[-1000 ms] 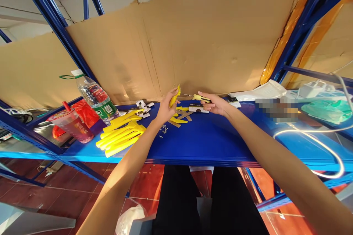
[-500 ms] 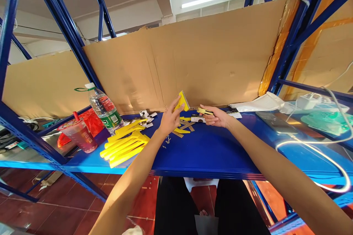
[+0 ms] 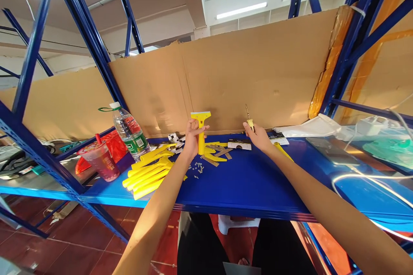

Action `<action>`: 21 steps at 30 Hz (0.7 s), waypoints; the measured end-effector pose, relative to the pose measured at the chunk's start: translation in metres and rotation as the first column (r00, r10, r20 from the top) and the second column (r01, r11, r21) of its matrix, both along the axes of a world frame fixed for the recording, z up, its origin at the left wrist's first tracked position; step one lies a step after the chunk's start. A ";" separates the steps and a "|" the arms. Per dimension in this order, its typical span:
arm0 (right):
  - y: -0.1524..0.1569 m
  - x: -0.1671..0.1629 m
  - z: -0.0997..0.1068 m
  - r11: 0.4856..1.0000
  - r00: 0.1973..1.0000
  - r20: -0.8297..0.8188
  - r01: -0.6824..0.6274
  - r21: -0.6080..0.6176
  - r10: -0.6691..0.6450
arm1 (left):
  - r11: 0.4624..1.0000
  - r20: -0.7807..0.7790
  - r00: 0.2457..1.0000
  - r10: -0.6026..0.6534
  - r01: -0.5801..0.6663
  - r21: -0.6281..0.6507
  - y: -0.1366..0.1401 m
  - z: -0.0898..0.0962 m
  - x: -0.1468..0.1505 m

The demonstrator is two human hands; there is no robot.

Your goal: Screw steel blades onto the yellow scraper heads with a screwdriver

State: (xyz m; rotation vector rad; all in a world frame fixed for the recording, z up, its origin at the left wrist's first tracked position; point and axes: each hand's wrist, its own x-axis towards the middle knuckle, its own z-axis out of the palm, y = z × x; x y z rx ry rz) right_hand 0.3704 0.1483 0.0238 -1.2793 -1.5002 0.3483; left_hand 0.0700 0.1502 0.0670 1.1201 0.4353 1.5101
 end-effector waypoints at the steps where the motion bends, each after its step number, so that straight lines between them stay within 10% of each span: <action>1: 0.004 0.005 -0.003 0.998 0.992 0.101 0.069 0.004 -0.070 | 0.999 0.006 0.999 -0.038 0.038 -0.024 0.000 0.003 -0.004; 8: 0.015 0.021 -0.022 0.965 0.878 0.478 0.114 -0.235 0.012 | 0.985 0.050 0.985 -0.163 0.165 -0.056 -0.003 0.007 -0.012; 21: 0.025 0.022 -0.049 0.971 0.925 0.378 0.135 -0.198 -0.052 | 0.991 0.040 0.993 -0.113 0.115 -0.064 0.004 -0.004 0.000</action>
